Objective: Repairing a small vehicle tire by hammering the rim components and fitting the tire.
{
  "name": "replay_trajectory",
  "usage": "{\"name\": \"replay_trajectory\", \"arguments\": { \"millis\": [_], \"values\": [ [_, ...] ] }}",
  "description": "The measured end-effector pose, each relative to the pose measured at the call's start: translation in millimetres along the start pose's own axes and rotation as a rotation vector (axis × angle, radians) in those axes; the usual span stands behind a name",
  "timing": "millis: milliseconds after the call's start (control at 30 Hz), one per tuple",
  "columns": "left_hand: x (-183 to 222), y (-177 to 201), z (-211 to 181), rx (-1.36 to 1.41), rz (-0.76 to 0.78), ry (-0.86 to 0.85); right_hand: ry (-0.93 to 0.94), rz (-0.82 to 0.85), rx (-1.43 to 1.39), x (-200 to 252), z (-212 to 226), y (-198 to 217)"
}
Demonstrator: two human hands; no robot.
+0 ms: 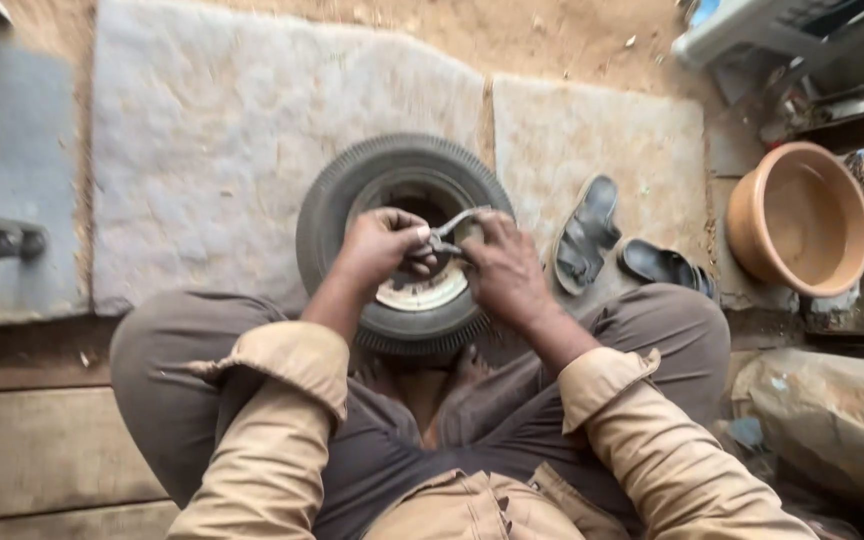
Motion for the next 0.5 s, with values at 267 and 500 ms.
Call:
{"name": "replay_trajectory", "arguments": {
  "millis": [267,500],
  "values": [
    [-9,6,17,-0.204,-0.021,0.143,0.097,0.144,-0.109,7,-14,-44],
    [17,38,-32,-1.243,-0.670,0.029,-0.245,0.747,-0.060,43,-37,-113]
  ]
}}
Point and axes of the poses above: each hand's wrist, its own x-axis away from the middle knuckle, its own y-axis out of the back of the hand, z = x × y, the point moved 9 cm from there along -x, towards the middle knuckle, and after that the axes turned 10 degrees about y, right-handed, at the moved point
